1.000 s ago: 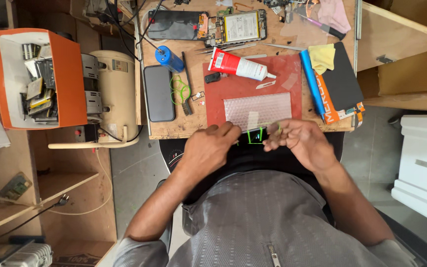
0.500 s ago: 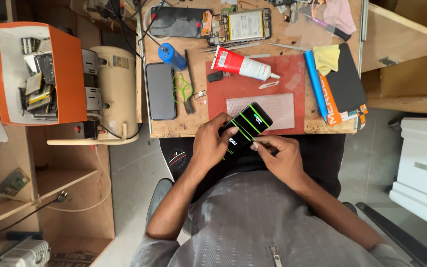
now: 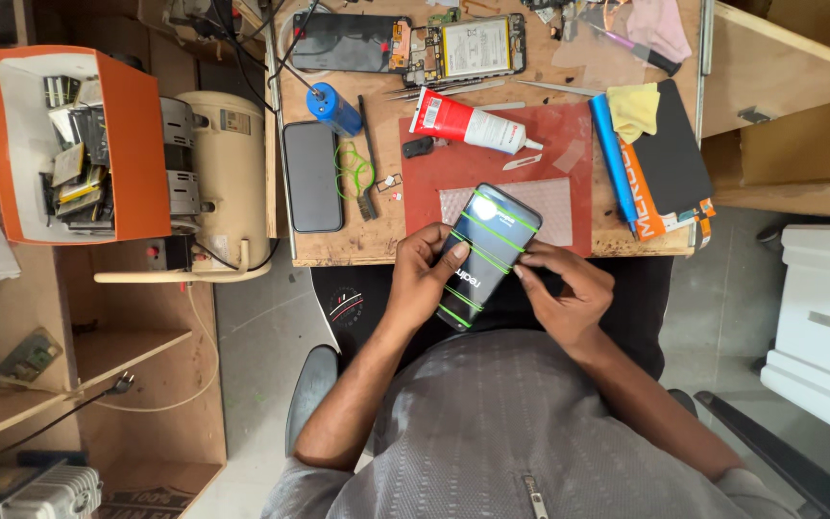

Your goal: The person wraps a black smartphone with multiple green rubber bands, stretching and placing them across the device's front and back surfaces. They repeatedly adjust the bands to secure the phone.

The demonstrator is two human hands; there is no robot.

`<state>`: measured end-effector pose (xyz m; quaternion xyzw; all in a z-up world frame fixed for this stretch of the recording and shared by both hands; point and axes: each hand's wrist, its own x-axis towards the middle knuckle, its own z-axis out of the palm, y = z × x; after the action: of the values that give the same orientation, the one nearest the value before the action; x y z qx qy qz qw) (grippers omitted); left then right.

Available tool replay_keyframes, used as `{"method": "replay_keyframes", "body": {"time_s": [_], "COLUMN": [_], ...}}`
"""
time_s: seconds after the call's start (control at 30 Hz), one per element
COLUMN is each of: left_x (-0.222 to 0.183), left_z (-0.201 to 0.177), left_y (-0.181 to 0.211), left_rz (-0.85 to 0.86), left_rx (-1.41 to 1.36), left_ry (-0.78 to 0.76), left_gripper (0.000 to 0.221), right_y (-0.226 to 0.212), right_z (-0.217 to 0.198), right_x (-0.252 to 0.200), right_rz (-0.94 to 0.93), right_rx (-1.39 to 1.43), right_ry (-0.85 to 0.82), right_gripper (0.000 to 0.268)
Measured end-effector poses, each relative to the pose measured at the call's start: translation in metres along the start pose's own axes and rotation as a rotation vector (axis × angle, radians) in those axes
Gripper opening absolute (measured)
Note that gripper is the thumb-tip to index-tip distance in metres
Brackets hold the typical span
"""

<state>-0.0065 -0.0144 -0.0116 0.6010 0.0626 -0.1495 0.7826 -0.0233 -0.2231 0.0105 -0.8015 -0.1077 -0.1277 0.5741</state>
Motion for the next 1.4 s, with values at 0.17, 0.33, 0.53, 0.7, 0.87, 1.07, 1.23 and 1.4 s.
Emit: {"method": "replay_keyframes", "body": {"time_s": [0.17, 0.33, 0.53, 0.7, 0.87, 1.07, 1.23, 1.4], "left_x": [-0.008, -0.012, -0.015, -0.018, -0.025, -0.027, -0.027, -0.026], "left_z": [0.012, 0.022, 0.026, 0.034, 0.034, 0.037, 0.035, 0.035], "left_y": [0.014, 0.027, 0.036, 0.039, 0.044, 0.035, 0.032, 0.035], "left_rz": [0.046, 0.096, 0.035, 0.099, 0.079, 0.149, 0.133, 0.139], "left_rx": [0.044, 0.171, 0.231, 0.131, 0.188, 0.037, 0.027, 0.008], "left_ry": [0.045, 0.090, 0.107, 0.087, 0.029, 0.034, 0.066, 0.060], "left_gripper": [0.013, 0.015, 0.016, 0.017, 0.018, 0.014, 0.013, 0.012], "right_y": [-0.012, -0.011, -0.011, 0.000, 0.024, 0.038, 0.033, 0.029], "right_z": [-0.010, -0.014, -0.012, -0.015, -0.013, -0.005, -0.007, -0.011], "right_x": [0.011, 0.019, 0.023, 0.014, -0.004, -0.022, -0.019, -0.015], "right_rz": [-0.220, -0.280, -0.297, -0.151, 0.224, 0.320, 0.320, 0.281], "right_rx": [-0.155, -0.173, -0.224, -0.111, 0.193, 0.392, 0.348, 0.295], "right_ry": [-0.063, -0.070, -0.041, -0.037, 0.027, 0.110, 0.083, 0.067], "right_gripper": [0.022, 0.018, 0.016, 0.017, 0.016, 0.015, 0.013, 0.013]}}
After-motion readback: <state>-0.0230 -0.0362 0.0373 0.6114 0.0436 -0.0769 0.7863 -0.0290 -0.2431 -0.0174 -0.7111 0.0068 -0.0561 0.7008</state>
